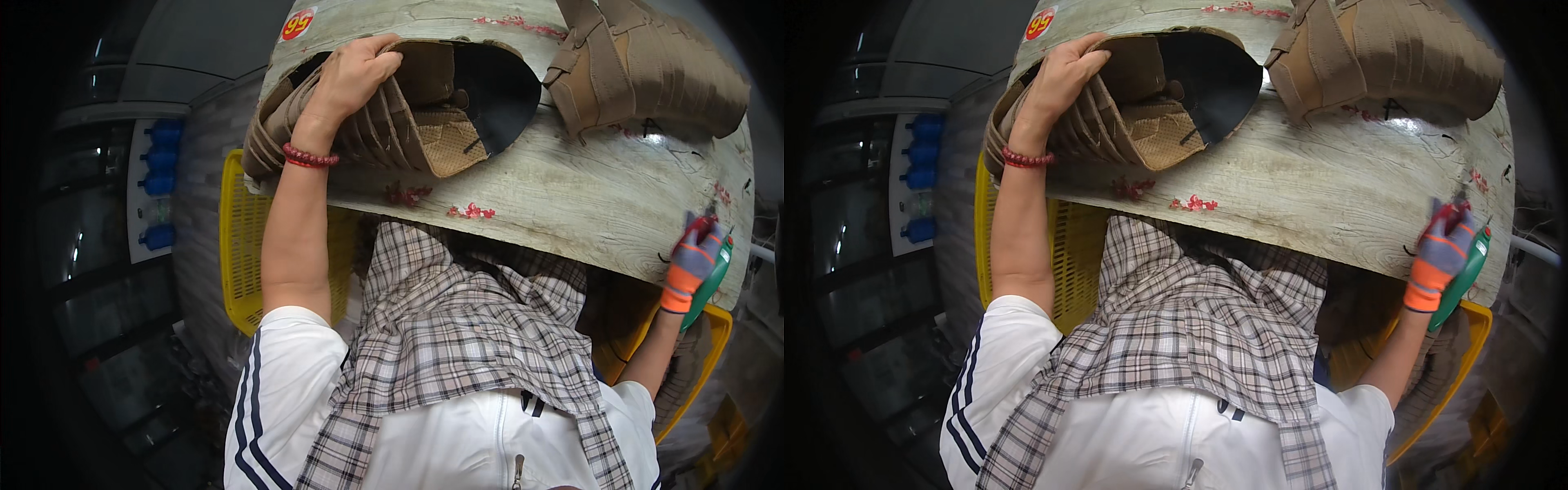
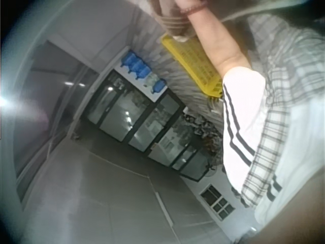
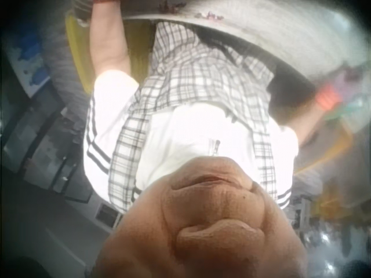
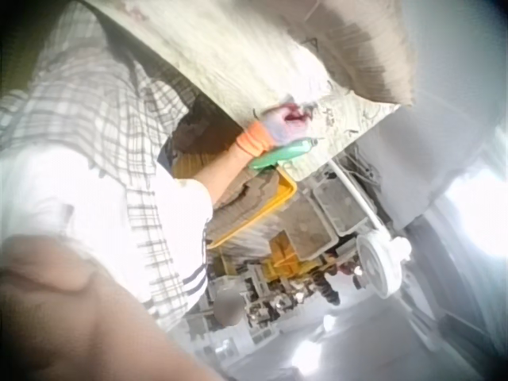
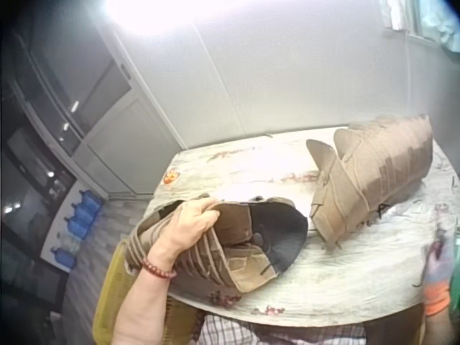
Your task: The person trims the edges of corduroy fabric pieces using scissors and a rotary cutter. They cut along the ridges, remove excess material, and place the trimmed pieces into a yellow basket. The person also uses a rotary cutter to refine the edges of individual fabric pieces.
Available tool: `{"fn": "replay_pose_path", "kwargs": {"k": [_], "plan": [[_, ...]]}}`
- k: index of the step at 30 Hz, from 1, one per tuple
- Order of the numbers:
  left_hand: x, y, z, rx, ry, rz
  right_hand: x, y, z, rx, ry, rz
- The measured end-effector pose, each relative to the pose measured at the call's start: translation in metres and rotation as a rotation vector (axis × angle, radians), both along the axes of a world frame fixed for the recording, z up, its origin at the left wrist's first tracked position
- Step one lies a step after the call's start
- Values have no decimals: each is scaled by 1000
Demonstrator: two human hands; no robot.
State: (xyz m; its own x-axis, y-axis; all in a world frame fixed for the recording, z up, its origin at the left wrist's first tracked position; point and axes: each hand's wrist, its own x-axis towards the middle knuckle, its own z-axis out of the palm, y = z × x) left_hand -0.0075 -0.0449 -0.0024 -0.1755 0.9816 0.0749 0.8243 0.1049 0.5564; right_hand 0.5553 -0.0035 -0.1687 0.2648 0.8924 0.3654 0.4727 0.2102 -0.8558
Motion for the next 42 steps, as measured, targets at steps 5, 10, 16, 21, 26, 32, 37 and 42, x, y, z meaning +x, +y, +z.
{"fn": "replay_pose_path", "kwargs": {"k": [5, 10, 16, 21, 26, 32, 37, 42], "plan": [[3, 5, 4, -14, 71, -12, -159, -32, 103, 254, -673, 535], [-2, 13, -3, 76, 106, -42, -225, -11, 94, 333, -813, 625], [-17, 11, -4, 132, 66, -151, -252, 6, 102, 329, -909, 586], [-14, 9, 2, 92, 92, -156, -265, 18, 108, 370, -984, 622], [-12, 6, -2, 130, 77, -151, -271, 25, 114, 422, -993, 682], [-12, 5, -2, 117, 81, -138, -269, 34, 113, 462, -1046, 672], [-11, 4, -3, 129, 77, -122, -273, 42, 111, 492, -1042, 715], [-10, 2, -1, 74, 71, -95, -264, 40, 111, 465, -1050, 687]]}}
